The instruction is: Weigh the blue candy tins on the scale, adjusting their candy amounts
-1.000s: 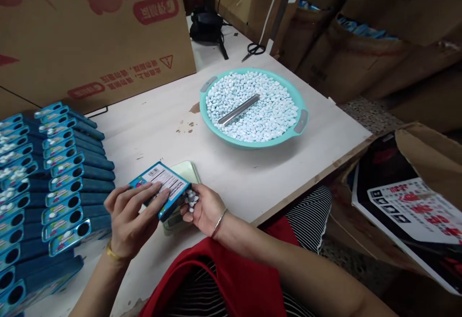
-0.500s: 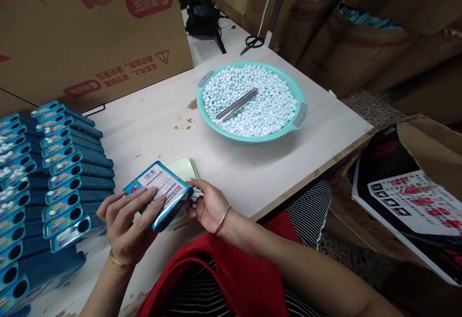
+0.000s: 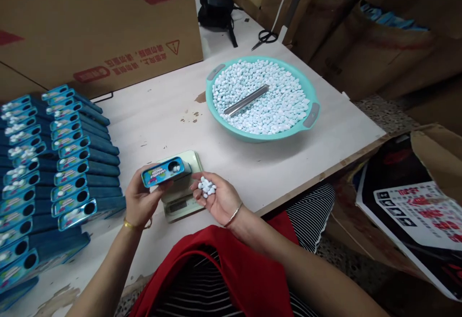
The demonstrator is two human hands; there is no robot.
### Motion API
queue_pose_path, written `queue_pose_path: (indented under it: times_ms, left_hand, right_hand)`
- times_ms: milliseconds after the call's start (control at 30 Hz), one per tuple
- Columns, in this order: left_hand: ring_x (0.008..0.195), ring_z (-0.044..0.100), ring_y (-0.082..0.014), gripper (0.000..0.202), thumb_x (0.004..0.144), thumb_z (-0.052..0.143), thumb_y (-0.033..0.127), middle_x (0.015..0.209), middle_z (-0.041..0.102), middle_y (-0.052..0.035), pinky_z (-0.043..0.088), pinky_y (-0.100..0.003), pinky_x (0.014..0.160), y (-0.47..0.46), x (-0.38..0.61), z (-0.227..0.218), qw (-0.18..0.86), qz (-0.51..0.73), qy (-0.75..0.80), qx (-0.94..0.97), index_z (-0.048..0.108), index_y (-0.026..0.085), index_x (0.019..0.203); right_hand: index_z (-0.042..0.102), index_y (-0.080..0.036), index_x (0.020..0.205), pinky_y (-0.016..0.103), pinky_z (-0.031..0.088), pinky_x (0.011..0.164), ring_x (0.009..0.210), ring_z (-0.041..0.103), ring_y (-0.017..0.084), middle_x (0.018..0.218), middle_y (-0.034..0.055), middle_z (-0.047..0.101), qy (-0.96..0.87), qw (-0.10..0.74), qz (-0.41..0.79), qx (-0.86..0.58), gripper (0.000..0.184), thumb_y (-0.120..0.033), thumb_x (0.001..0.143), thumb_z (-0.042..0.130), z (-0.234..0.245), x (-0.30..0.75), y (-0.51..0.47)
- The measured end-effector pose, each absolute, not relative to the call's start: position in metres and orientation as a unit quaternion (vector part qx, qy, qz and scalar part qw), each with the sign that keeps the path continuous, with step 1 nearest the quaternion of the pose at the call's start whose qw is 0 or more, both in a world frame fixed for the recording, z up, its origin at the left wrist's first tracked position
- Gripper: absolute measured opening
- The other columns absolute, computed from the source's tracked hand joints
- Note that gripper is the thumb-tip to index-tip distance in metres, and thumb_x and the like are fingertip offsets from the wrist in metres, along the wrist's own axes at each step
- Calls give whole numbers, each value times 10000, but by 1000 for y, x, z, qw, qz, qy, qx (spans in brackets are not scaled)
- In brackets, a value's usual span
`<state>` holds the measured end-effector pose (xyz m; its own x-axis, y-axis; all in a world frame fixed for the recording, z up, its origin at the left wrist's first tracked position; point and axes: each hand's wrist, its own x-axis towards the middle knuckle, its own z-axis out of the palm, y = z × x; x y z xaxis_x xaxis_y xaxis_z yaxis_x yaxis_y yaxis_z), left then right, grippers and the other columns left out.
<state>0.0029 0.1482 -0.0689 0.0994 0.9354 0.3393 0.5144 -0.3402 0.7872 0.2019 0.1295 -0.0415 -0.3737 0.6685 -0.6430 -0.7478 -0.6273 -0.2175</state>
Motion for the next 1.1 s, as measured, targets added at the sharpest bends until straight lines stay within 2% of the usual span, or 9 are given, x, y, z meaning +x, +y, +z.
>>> queue_pose_path:
  times_ms: [167,267,300,367,433,533,767,933,1100]
  left_hand:
    - [985,606,-217,479,732,710,357,1077,639,-67,491,-375,880,155,-2,-77,286,416,522,688,553,205,1158]
    - [1130,535,-266,664,704,739,349,1202,585,-112,447,-439,959,140,-2,-62,173,421,530,716,463,210,1292]
    - [1135,524,-270,677,698,745,316,1201,579,-116,446,-441,953,131,1,-54,113,434,533,718,456,215,1302]
    - [1036,561,-230,559,737,700,220,1106,604,-96,487,-380,871,110,13,-42,53,432,512,741,496,222,1257]
    - [928,589,-178,390,814,597,165,1038,621,-81,511,-305,784,90,33,-35,102,368,449,808,534,210,1196]
    - [884,607,-164,252,913,446,213,1033,638,-86,520,-265,704,71,69,-39,185,246,375,874,553,176,1138]
    - [763,567,-175,282,941,318,219,890,604,-69,457,-273,585,64,100,-57,192,151,375,894,595,168,954]
    - [764,540,-185,301,939,305,209,884,588,-82,451,-293,592,63,100,-55,211,145,373,892,588,156,849]
    - [788,553,-163,316,951,294,208,897,603,-79,481,-272,646,63,100,-55,212,164,377,887,594,146,873]
  right_hand:
    - [664,-89,877,179,524,538,668,685,135,726,87,713,70,428,827,-358,215,-207,868,484,-46,216,121]
    - [666,-85,897,215,568,667,803,708,165,807,109,733,90,421,830,-355,235,-209,879,467,-46,218,114]
    - [666,-86,897,224,572,700,838,708,171,834,112,737,97,419,829,-356,242,-210,883,459,-46,218,110]
    - [667,-94,892,242,575,746,891,702,177,883,109,740,110,418,827,-360,256,-208,891,438,-47,218,103]
    - [667,-105,901,256,575,780,920,695,172,917,96,741,117,417,824,-366,267,-199,897,416,-49,218,95]
    - [664,-116,927,257,562,830,956,684,158,939,78,739,127,402,822,-382,268,-174,894,405,-53,220,83]
    - [660,-157,961,311,525,929,1088,630,188,1054,80,715,122,387,835,-372,186,-181,829,532,-64,229,64]
    - [661,-151,926,294,534,909,1073,638,181,1034,93,719,139,390,827,-380,172,-179,826,525,-65,230,64]
    - [667,-141,919,302,541,895,1042,654,188,975,91,732,150,390,826,-378,186,-175,837,503,-65,230,68]
